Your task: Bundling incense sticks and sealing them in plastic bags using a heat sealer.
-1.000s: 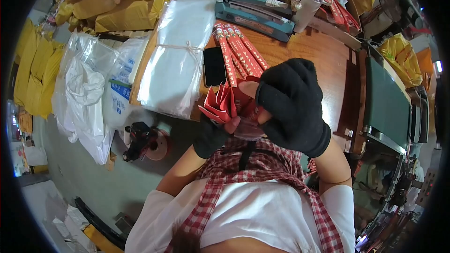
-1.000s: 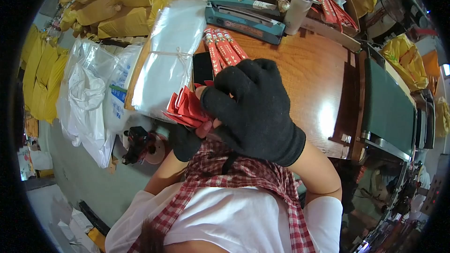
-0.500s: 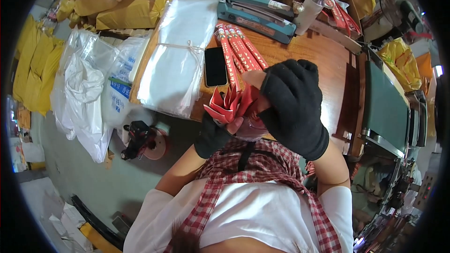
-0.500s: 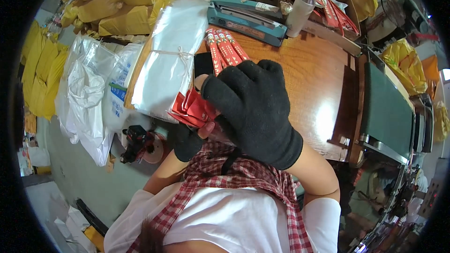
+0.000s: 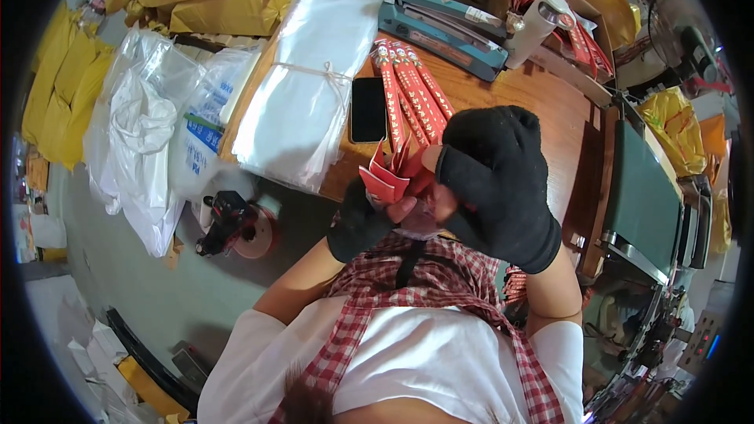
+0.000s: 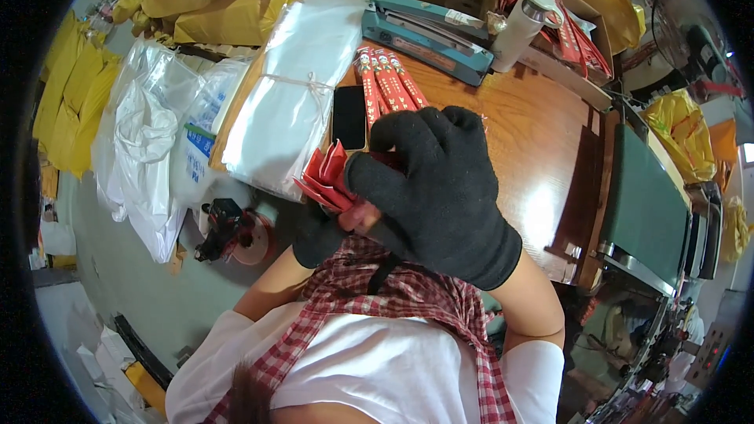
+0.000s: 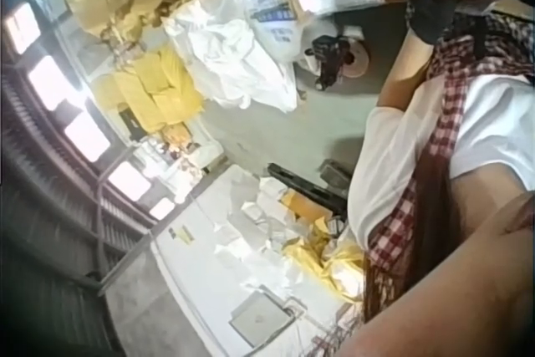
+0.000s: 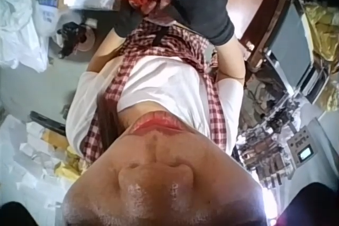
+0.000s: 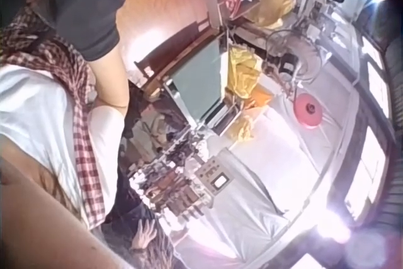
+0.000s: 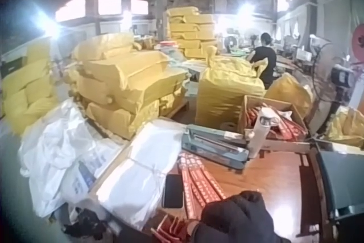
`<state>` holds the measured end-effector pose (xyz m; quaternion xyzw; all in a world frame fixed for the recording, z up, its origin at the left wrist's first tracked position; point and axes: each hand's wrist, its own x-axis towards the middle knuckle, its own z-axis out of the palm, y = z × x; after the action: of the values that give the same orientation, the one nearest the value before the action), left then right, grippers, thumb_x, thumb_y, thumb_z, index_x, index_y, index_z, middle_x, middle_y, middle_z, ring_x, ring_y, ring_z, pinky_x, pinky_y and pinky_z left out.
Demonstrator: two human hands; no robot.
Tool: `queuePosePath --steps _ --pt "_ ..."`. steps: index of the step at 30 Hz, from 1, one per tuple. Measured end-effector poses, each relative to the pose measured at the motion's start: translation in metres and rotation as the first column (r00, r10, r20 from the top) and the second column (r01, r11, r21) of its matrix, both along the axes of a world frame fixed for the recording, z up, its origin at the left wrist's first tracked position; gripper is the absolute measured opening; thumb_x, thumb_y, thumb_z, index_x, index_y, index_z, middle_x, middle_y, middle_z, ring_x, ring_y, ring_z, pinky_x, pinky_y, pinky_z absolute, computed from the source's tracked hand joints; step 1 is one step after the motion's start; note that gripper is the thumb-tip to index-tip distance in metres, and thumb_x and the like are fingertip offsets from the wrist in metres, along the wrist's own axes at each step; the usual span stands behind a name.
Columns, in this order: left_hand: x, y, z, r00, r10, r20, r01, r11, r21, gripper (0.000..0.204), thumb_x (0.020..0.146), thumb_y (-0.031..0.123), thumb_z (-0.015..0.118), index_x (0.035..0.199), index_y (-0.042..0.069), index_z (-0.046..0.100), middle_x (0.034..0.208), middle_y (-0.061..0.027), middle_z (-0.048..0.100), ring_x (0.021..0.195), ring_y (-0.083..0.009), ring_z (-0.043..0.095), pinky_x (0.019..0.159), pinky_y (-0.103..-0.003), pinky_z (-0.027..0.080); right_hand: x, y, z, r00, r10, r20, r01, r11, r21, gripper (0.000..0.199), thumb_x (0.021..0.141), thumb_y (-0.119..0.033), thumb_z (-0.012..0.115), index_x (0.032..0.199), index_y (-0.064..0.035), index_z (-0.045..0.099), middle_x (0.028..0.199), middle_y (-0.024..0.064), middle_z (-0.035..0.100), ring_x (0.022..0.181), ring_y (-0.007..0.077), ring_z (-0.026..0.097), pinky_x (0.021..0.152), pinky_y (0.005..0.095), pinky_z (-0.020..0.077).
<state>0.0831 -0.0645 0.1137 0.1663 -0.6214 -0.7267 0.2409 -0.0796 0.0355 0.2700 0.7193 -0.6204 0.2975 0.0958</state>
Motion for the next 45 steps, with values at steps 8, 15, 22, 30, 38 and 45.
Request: queuePosePath --steps 8,15,22,30,38,45 --pt "-0.001 0.000 -0.008 0.995 -0.005 0.102 0.027 0.977 -0.210 0.046 0.082 0.024 0.074 0.121 0.004 0.058 0.105 -0.0092 0.069 0.098 -0.0197 0.067 0.084 -0.032 0.053 0.000 -0.004 -0.004 1.000 0.016 0.020 -0.016 1.000 -0.002 0.036 0.072 -0.022 0.074 0.106 -0.0103 0.067 0.100 0.0090 0.062 0.084 0.0276 0.057 0.076 0.0393 0.0399" --pt "-0.012 0.005 -0.045 0.992 -0.005 -0.129 0.043 0.956 0.291 0.057 0.082 0.022 0.075 0.130 0.004 0.052 0.119 -0.0103 0.064 0.110 -0.0179 0.062 0.092 -0.032 0.051 0.002 -0.003 0.003 1.000 0.019 0.017 -0.019 1.000 0.015 0.041 0.069 -0.034 0.078 0.101 -0.0101 0.068 0.098 0.0094 0.061 0.084 0.0284 0.057 0.075 0.0402 0.0398" --pt "-0.016 -0.005 -0.034 0.997 0.001 0.078 0.046 0.801 -0.597 0.059 0.080 0.015 0.076 0.131 0.005 0.048 0.122 -0.0083 0.061 0.112 -0.0192 0.060 0.096 -0.034 0.049 0.003 -0.007 -0.009 0.998 -0.041 0.052 0.042 0.999 -0.019 0.030 0.067 -0.027 0.080 0.080 -0.0096 0.060 0.093 0.0070 0.064 0.085 0.0290 0.058 0.076 0.0410 0.0419" --pt "0.002 0.006 -0.017 0.993 0.037 -0.113 -0.004 0.959 0.284 0.054 0.083 0.017 0.074 0.129 0.002 0.051 0.118 -0.0078 0.061 0.109 -0.0165 0.059 0.094 -0.032 0.048 0.000 -0.008 0.001 0.993 0.075 0.095 -0.076 0.997 0.007 0.021 0.067 -0.012 0.075 0.080 -0.0091 0.059 0.087 0.0050 0.065 0.084 0.0289 0.061 0.074 0.0399 0.0430" --pt "0.030 -0.021 0.038 0.974 -0.153 0.166 0.183 0.966 -0.184 0.031 0.093 0.003 0.054 0.122 -0.002 0.059 0.114 -0.0106 0.066 0.107 -0.0170 0.062 0.094 -0.032 0.048 0.016 0.013 -0.006 0.996 -0.037 0.083 0.038 0.999 -0.004 0.030 0.069 -0.019 0.074 0.096 -0.0089 0.066 0.092 0.0046 0.063 0.080 0.0252 0.060 0.073 0.0388 0.0430" --pt "0.014 0.001 0.086 0.998 -0.066 -0.017 0.067 0.994 0.086 0.019 0.095 0.009 0.055 0.104 -0.003 0.066 0.098 -0.0132 0.069 0.090 -0.0203 0.066 0.083 -0.031 0.052 0.040 0.042 -0.014 0.999 -0.008 -0.044 0.006 0.999 -0.040 0.028 0.069 -0.025 0.070 0.093 -0.0114 0.069 0.098 0.0019 0.061 0.082 0.0188 0.059 0.070 0.0392 0.0431"
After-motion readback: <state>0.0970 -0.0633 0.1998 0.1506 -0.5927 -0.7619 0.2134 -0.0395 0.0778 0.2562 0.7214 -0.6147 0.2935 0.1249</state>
